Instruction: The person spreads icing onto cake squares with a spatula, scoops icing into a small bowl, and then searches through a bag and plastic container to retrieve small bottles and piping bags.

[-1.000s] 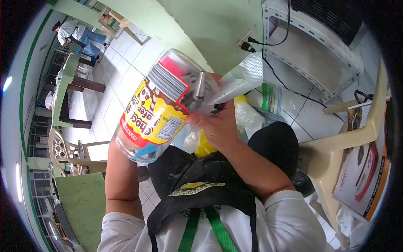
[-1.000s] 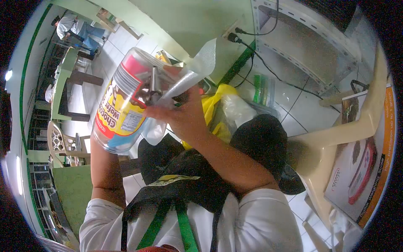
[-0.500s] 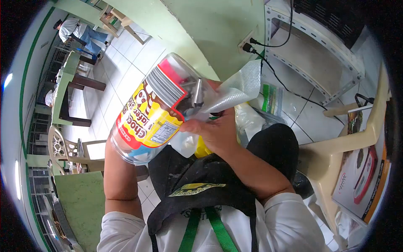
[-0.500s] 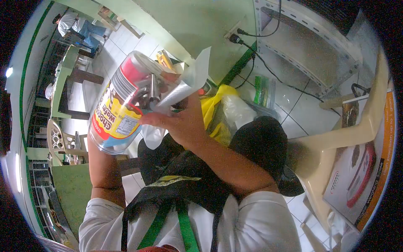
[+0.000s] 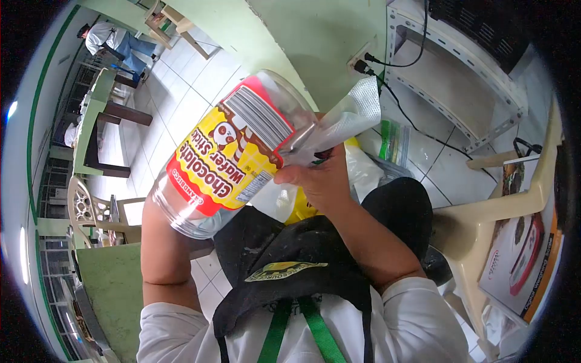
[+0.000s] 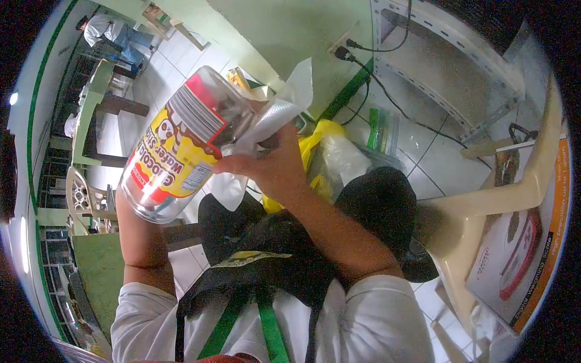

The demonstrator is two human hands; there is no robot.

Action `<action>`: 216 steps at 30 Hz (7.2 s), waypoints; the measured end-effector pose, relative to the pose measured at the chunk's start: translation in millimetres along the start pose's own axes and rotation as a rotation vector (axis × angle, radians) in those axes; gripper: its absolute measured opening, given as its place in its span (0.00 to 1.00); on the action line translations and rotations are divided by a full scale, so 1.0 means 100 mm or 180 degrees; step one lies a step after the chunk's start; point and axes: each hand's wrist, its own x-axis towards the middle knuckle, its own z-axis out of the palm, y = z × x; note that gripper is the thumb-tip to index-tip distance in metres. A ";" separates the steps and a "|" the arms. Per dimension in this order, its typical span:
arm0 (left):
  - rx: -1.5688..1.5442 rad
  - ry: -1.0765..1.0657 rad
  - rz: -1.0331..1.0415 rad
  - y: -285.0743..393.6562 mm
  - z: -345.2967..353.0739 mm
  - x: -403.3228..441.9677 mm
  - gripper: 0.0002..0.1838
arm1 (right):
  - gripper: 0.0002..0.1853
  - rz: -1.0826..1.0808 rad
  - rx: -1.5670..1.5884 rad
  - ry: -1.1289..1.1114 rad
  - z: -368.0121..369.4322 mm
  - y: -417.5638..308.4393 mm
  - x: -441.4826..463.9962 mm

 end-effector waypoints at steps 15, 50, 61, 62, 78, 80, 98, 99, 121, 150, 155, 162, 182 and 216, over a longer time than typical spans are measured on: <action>0.1009 -0.0323 0.0181 0.06 -0.17 0.12 0.21 | 0.50 0.0208 0.0513 -0.0618 -0.05 -0.06 0.08; 0.2156 -0.1025 -0.0531 0.36 -0.22 1.04 0.11 | 0.40 0.1382 0.1664 -0.0144 -0.27 0.39 0.00; 0.2356 -0.1360 -0.0638 0.57 -0.71 0.58 0.11 | 0.37 0.1515 0.2401 -0.0540 -0.34 0.61 -0.04; 0.2365 -0.1380 -0.0661 0.61 -0.63 0.64 0.11 | 0.38 0.1522 0.2383 -0.0448 -0.29 0.61 -0.07; 0.1996 -0.0956 -0.0541 0.71 -0.69 0.68 0.12 | 0.41 0.1797 0.2099 0.0156 -0.30 0.91 -0.11; 0.1470 -0.0745 -0.0706 0.67 -0.67 0.65 0.12 | 0.39 0.1621 0.2010 0.0044 -0.28 0.82 -0.11; -0.2667 0.0555 -0.1181 -0.35 -0.43 0.19 0.23 | 0.41 0.1892 0.2309 0.0835 -0.43 0.94 0.00; -0.2720 0.0565 -0.1166 -0.37 -0.42 0.18 0.23 | 0.40 0.1886 0.2247 0.0951 -0.42 0.91 0.00; -0.0992 0.0961 -0.1391 -0.36 -0.03 0.27 0.07 | 0.44 0.1746 0.2249 0.0538 -0.67 0.86 -0.01; 0.1402 0.1141 -0.2187 -0.95 -0.01 -0.18 0.14 | 0.19 0.1746 -0.0140 0.1430 -0.97 0.67 0.08; 0.1359 0.0820 -0.2748 -2.35 0.53 -0.37 0.16 | 0.28 0.1265 -0.1287 0.1033 -0.73 0.36 0.18; 0.0953 0.1235 -0.3697 -3.34 1.47 -0.48 0.21 | 0.23 0.1142 -0.2254 0.0835 -0.61 0.33 0.08; -0.2809 0.1256 -0.1202 -1.46 1.03 -0.37 0.18 | 0.16 0.1448 -0.1561 0.0969 -0.38 0.51 0.08; -0.1254 0.3468 -0.5814 1.72 1.14 -2.64 0.35 | 0.10 0.2757 -0.4103 -0.4649 2.54 0.26 -0.52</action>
